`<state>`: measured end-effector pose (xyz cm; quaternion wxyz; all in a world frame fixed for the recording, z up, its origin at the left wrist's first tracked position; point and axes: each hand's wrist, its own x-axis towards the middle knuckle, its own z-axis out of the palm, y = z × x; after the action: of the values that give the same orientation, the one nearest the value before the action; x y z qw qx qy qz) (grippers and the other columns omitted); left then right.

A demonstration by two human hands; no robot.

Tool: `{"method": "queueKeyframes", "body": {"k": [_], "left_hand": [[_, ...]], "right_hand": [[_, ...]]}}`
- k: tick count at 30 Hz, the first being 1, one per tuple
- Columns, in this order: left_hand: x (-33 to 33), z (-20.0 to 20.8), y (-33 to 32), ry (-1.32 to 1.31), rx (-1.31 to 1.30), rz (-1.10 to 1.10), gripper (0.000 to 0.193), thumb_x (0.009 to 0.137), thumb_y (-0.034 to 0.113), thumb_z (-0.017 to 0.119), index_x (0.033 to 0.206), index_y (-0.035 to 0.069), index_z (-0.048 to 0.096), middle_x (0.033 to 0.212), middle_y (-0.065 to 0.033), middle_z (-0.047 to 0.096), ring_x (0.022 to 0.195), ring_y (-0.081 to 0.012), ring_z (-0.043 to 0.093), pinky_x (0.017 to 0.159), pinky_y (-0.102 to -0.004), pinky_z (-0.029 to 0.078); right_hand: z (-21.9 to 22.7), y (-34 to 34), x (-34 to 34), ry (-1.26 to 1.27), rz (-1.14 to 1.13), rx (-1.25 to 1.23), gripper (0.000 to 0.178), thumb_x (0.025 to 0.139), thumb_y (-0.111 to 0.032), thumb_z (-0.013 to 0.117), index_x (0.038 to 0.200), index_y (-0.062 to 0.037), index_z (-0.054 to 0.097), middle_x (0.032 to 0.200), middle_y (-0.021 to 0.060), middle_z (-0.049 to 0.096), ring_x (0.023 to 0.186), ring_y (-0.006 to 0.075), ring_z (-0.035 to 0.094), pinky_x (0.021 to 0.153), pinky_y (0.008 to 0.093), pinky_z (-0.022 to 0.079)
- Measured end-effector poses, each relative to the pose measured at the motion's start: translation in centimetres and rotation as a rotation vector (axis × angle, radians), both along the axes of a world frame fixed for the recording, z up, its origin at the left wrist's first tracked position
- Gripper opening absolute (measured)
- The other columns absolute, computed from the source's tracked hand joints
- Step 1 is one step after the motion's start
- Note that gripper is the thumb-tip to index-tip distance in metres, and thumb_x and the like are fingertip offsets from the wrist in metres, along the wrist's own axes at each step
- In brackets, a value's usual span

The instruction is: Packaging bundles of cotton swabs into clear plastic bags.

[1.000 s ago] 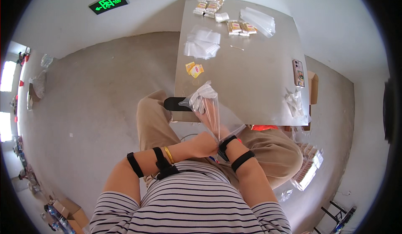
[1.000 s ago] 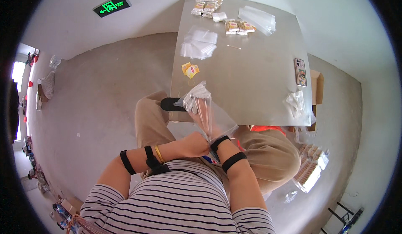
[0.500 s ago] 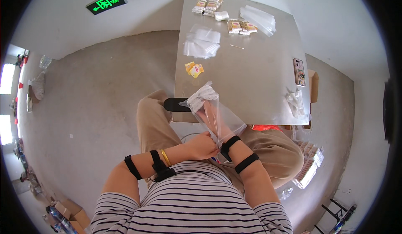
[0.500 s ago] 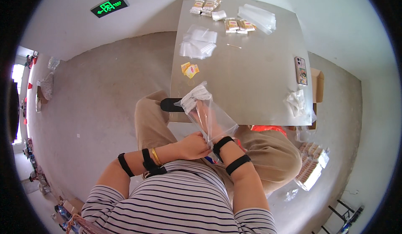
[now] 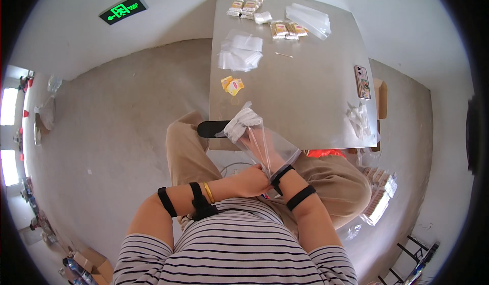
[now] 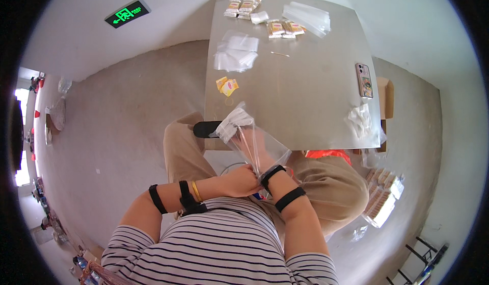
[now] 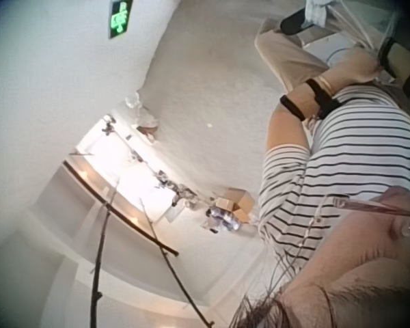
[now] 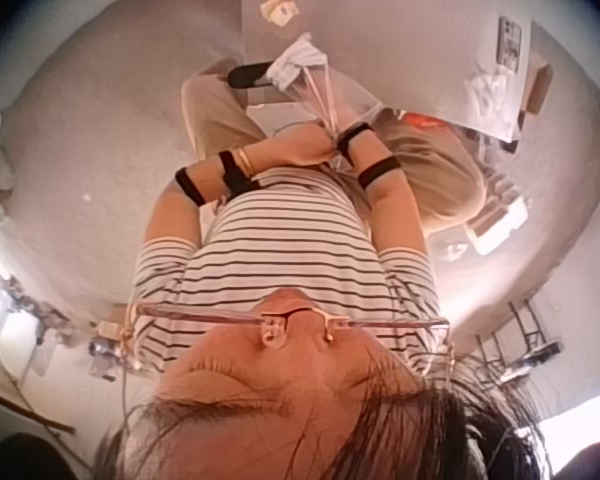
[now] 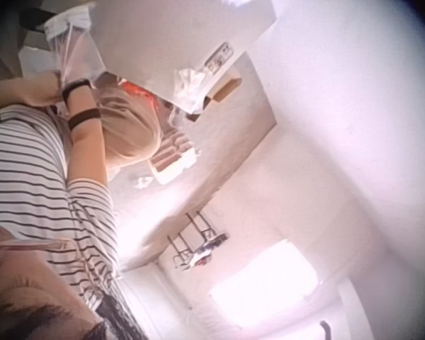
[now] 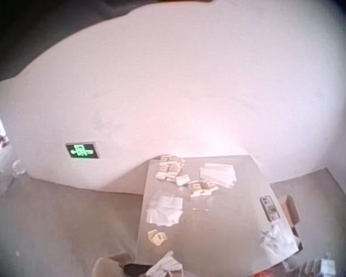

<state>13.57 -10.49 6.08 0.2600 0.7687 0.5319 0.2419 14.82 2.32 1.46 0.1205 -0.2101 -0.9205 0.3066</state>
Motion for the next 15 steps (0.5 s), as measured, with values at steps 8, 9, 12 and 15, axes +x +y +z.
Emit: {"method": "queueKeyframes", "body": {"k": [8,9,12,15], "left_hand": [[-9.2,4.4,2.7,-0.332,-0.272,0.575,0.035,0.086,0.034,0.065,0.104,0.004,0.065,0.093,-0.0151,0.066,0.091,-0.0296,0.065,0.079,-0.0438,0.050],[-11.1,3.9,3.1,-0.316,-0.140,0.810,0.042,0.084,0.034,0.068,0.112,0.003,0.061,0.102,-0.0161,0.064,0.098,-0.0300,0.064,0.084,-0.0426,0.049],[-11.6,0.3,3.6,-0.023,0.006,0.862,0.070,0.079,0.041,0.073,0.130,0.003,0.044,0.120,-0.0191,0.054,0.110,-0.0337,0.056,0.087,-0.0398,0.049],[-10.6,-0.6,4.1,0.027,-0.092,0.771,0.092,0.075,0.041,0.076,0.142,0.003,0.026,0.134,-0.0209,0.044,0.121,-0.0366,0.049,0.096,-0.0399,0.046]], "right_hand": [[-1.7,2.2,1.7,0.065,0.127,-0.140,0.029,0.072,-0.019,0.072,0.098,-0.0071,0.066,0.100,0.0143,0.066,0.092,0.0334,0.063,0.076,0.0420,0.051],[-1.3,2.1,1.5,-0.109,0.152,-0.240,0.028,0.073,-0.018,0.071,0.099,-0.0069,0.066,0.101,0.0142,0.066,0.092,0.0334,0.064,0.077,0.0413,0.051],[0.3,1.9,1.3,-0.176,0.193,-0.293,0.026,0.076,-0.017,0.069,0.099,-0.0035,0.065,0.095,0.0151,0.067,0.087,0.0352,0.064,0.078,0.0389,0.051],[-1.4,1.5,1.5,0.221,-0.041,-0.511,0.028,0.080,-0.015,0.068,0.103,-0.0003,0.062,0.098,0.0178,0.066,0.085,0.0369,0.064,0.079,0.0383,0.051]]}}
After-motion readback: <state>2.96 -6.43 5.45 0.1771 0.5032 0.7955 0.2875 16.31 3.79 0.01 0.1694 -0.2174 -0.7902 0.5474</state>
